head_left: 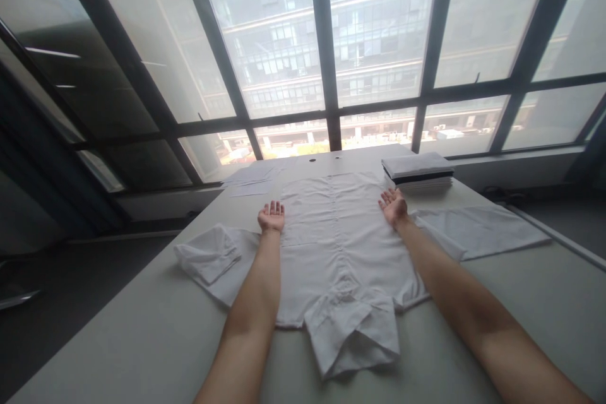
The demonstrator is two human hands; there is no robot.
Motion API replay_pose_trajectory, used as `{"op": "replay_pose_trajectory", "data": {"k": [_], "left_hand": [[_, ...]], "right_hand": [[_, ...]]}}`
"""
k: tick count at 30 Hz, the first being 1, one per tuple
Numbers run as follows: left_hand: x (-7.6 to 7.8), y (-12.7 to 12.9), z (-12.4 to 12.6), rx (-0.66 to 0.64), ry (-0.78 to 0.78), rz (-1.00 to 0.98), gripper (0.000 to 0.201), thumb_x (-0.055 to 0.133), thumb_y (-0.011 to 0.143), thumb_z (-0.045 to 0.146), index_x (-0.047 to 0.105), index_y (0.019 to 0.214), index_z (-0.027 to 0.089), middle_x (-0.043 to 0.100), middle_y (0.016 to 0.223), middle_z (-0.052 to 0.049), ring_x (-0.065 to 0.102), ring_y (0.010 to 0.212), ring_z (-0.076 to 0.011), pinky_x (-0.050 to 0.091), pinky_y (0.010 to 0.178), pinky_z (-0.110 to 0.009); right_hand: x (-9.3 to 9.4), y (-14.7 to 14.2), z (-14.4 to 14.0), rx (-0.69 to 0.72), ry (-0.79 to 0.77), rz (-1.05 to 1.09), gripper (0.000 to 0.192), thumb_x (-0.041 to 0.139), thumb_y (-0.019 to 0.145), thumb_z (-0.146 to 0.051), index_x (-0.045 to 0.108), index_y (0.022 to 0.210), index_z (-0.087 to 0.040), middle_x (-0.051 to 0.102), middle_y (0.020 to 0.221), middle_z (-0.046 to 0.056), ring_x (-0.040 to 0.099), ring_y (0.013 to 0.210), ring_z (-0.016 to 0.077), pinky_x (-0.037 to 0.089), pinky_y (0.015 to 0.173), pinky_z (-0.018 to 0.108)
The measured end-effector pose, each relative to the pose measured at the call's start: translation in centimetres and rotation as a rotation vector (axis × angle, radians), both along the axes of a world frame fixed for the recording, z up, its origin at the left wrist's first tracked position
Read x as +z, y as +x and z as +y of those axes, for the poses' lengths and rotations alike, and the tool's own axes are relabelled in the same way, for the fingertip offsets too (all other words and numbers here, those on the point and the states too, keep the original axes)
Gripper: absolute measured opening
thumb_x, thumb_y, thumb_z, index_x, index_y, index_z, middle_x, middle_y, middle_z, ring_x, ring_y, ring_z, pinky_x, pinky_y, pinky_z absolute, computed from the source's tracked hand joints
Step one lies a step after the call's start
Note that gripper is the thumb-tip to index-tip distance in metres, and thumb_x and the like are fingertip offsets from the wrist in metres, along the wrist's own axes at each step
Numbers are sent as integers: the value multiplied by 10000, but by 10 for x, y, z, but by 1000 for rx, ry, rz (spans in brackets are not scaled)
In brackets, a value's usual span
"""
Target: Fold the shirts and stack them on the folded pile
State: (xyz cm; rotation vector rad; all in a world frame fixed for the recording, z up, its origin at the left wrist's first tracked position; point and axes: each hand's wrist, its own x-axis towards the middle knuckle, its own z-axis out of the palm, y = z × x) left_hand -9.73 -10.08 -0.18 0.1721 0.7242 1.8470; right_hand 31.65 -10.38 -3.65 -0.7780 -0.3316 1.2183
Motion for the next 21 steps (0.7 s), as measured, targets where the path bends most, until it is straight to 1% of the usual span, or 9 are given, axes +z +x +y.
{"op": "replay_pose_trajectory", "data": {"k": [3, 7, 9, 12, 14, 15, 17, 18, 21], "left_hand": [[5, 11, -1, -21, 85, -12, 363, 362, 975, 227, 597, 1248, 262, 699, 1223, -78, 702, 1085, -186, 594, 857, -326], [6, 37, -2, -242, 224, -56, 346, 390, 978, 211, 650, 1205, 194, 726, 1175, -120, 700, 1126, -235, 606, 868, -373], [1, 50, -2, -355, 151, -40, 331, 398, 978, 194, 653, 1189, 174, 720, 1181, -142, 704, 1122, -250, 618, 844, -384], [-6, 59, -1, -433, 21, 4, 318, 413, 956, 132, 647, 1170, 150, 709, 1181, -170, 715, 1094, -268, 633, 800, -396], [-9, 60, 0, -438, 6, 11, 311, 422, 950, 116, 644, 1166, 149, 703, 1187, -172, 715, 1088, -269, 637, 794, -393], [-10, 59, 1, -436, 7, 13, 308, 423, 953, 120, 644, 1164, 154, 700, 1193, -168, 715, 1087, -263, 638, 798, -387], [-10, 57, 1, -432, 5, 17, 307, 417, 961, 130, 645, 1164, 164, 694, 1204, -162, 717, 1078, -255, 639, 804, -385], [-10, 56, 1, -431, 3, 20, 309, 413, 964, 134, 645, 1166, 168, 691, 1207, -161, 719, 1071, -253, 640, 804, -388], [-9, 55, 1, -430, -9, 28, 317, 410, 966, 141, 639, 1182, 177, 681, 1214, -163, 721, 1057, -253, 643, 789, -393]], "right_hand": [[6, -2, -3, 28, 28, 8, 371, 353, 1022, -482, 647, 1140, -289, 552, 1466, 54, 539, 1318, 144, 425, 1114, 422], [20, -17, -14, 188, 105, 46, 478, 284, 1040, -542, 668, 1145, -277, 568, 1464, 74, 523, 1354, 175, 455, 1089, 441], [24, -32, -24, 379, 136, 43, 452, 322, 1048, -521, 665, 1194, -265, 608, 1421, 90, 538, 1344, 190, 479, 1066, 443], [21, -59, -41, 790, 104, 3, 363, 450, 1042, -444, 633, 1278, -237, 663, 1343, 110, 597, 1284, 213, 514, 1032, 453], [15, -70, -48, 954, 61, -1, 356, 473, 1044, -384, 614, 1301, -182, 679, 1299, 140, 645, 1217, 220, 533, 1015, 442], [13, -72, -49, 982, 48, 10, 360, 473, 1045, -361, 605, 1307, -150, 680, 1283, 158, 663, 1187, 224, 541, 1007, 439], [8, -67, -46, 930, 28, 45, 362, 476, 1041, -330, 587, 1307, -110, 675, 1259, 186, 689, 1132, 235, 565, 973, 447], [6, -61, -43, 854, 9, 65, 352, 484, 1034, -316, 582, 1300, -108, 670, 1250, 193, 698, 1107, 244, 581, 945, 462], [3, -35, -26, 505, -68, 113, 298, 498, 991, -238, 579, 1264, -150, 646, 1248, 190, 708, 1058, 249, 615, 865, 475]]}}
